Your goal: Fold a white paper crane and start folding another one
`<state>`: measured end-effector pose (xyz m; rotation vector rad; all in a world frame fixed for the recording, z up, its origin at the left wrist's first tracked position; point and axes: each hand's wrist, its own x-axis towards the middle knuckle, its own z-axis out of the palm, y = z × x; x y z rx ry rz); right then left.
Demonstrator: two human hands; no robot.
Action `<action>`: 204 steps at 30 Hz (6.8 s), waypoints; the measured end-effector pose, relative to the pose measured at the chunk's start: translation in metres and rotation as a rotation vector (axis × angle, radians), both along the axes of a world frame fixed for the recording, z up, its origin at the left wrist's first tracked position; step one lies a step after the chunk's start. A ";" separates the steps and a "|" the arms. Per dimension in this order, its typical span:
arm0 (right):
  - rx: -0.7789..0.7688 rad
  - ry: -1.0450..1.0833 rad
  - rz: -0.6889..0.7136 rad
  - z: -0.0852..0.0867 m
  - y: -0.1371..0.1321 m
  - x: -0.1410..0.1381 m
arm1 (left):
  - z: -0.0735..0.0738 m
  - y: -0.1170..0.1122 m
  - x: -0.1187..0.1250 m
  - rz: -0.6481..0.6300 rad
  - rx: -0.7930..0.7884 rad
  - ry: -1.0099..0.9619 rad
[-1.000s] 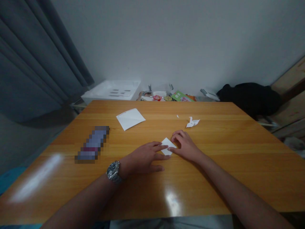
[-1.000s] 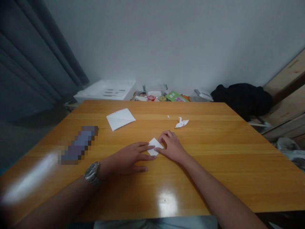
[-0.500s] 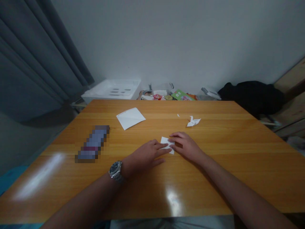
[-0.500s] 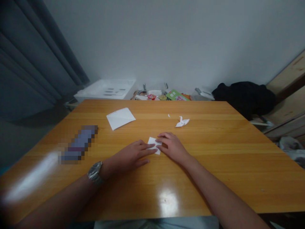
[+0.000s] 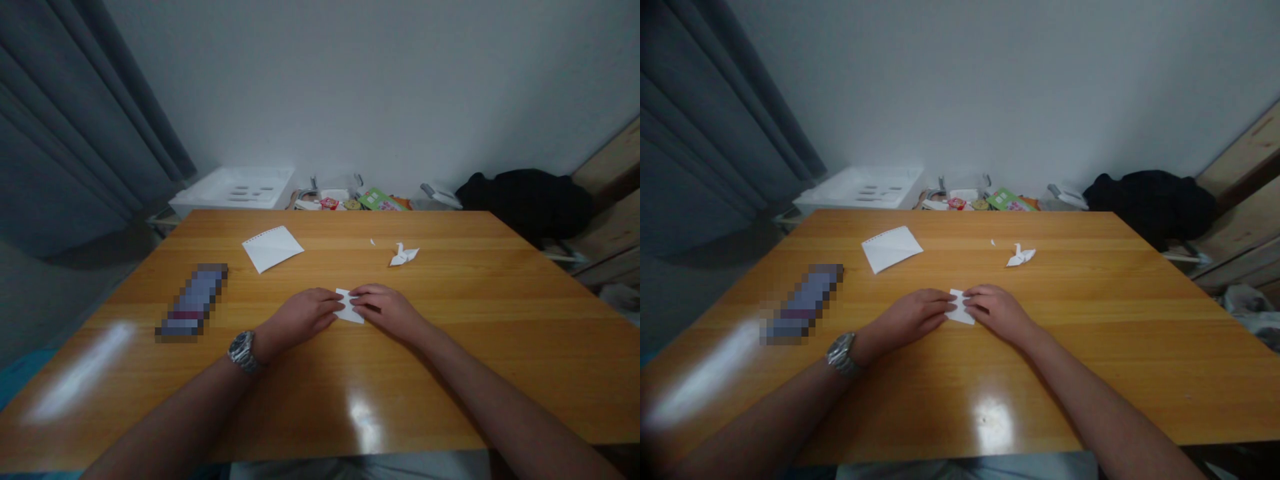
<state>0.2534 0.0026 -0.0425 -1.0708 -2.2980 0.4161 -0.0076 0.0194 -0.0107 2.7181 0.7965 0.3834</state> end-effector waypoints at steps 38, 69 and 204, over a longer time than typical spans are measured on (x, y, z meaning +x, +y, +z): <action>0.052 -0.086 0.068 0.004 -0.005 -0.005 | -0.005 0.001 0.019 0.248 0.074 -0.045; -0.018 -0.293 0.108 0.020 0.003 0.024 | -0.008 -0.031 0.026 0.146 0.140 0.124; -0.035 -0.465 -0.068 0.012 -0.023 0.013 | 0.006 -0.007 0.001 -0.034 0.035 0.189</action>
